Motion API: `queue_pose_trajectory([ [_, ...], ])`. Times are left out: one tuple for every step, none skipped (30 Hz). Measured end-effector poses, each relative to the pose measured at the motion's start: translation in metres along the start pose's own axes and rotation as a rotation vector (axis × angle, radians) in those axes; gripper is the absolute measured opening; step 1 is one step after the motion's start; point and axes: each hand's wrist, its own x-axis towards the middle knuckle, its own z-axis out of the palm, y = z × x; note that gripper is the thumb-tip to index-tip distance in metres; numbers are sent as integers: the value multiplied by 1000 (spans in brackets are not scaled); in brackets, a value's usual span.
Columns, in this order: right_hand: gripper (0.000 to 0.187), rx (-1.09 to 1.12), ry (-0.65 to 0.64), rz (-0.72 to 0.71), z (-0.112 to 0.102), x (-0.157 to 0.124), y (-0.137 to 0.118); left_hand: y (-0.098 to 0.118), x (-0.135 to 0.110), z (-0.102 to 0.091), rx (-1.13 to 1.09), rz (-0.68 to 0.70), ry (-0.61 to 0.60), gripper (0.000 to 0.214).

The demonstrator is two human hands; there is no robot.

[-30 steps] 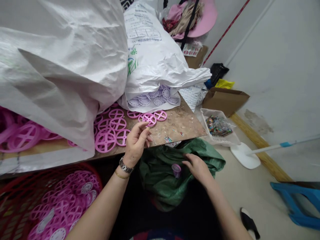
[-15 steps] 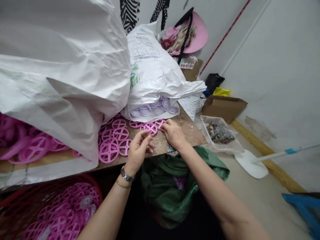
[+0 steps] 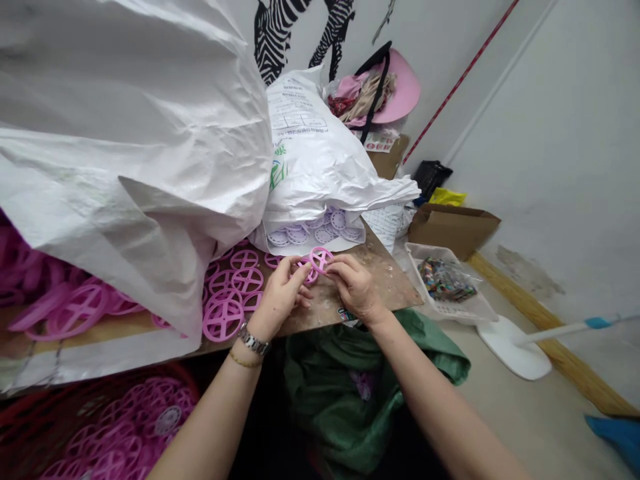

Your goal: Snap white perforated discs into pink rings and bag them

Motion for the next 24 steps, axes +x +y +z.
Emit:
queue_pose_trajectory([
  [15,3,5,-25,1,2,-1,2,5,0,27,-7,-24,41],
  [15,8,-6,-53,2,4,-3,3,11,-1,47,-13,-56,37],
  [14,18,-22,-79,4,6,-4,4,16,-2,63,-13,-81,32],
  [14,38,-31,-93,5,9,-4,5,22,-3,80,-4,-87,26],
  [15,64,-27,-87,7,12,-3,4,28,-4,97,10,-72,20],
  [16,82,-6,-57,8,16,-1,4,34,-6,111,28,-35,14],
  [18,77,25,-2,10,21,3,3,39,-7,120,45,13,10],
  [19,30,41,85,12,26,8,2,44,-8,120,62,62,7],
  [21,-51,31,188,14,32,15,1,47,-9,113,77,104,6],
  [23,-150,-7,288,16,38,22,1,50,-10,103,88,133,6],
  [24,-245,-62,375,19,44,30,1,52,-10,91,98,156,7],
  [25,-324,-122,442,21,50,37,1,53,-10,79,107,170,9],
  [25,-378,-172,489,24,55,43,2,54,-9,68,113,177,11],
  [24,-411,-203,516,27,60,48,4,54,-8,58,116,177,12],
  [24,-437,-219,533,30,64,51,5,54,-7,49,115,173,13],
  [24,-468,-235,549,33,67,52,7,55,-6,42,113,168,14],
  [25,-498,-250,559,36,69,53,9,55,-6,35,109,165,14],
  [26,-522,-263,562,39,71,53,10,56,-6,29,107,165,14],
  [27,-540,-275,560,41,72,52,11,57,-5,24,107,167,14],
  [27,-552,-284,555,43,73,52,11,58,-6,19,107,170,14],
  [26,-559,-290,548,44,73,52,11,59,-6,14,106,175,14],
  [25,-563,-292,539,44,73,53,11,59,-6,9,104,180,14],
  [24,-562,-289,527,44,72,55,9,59,-6,4,99,184,15],
  [23,-558,-280,515,44,71,56,8,58,-6,-2,92,186,15],
])
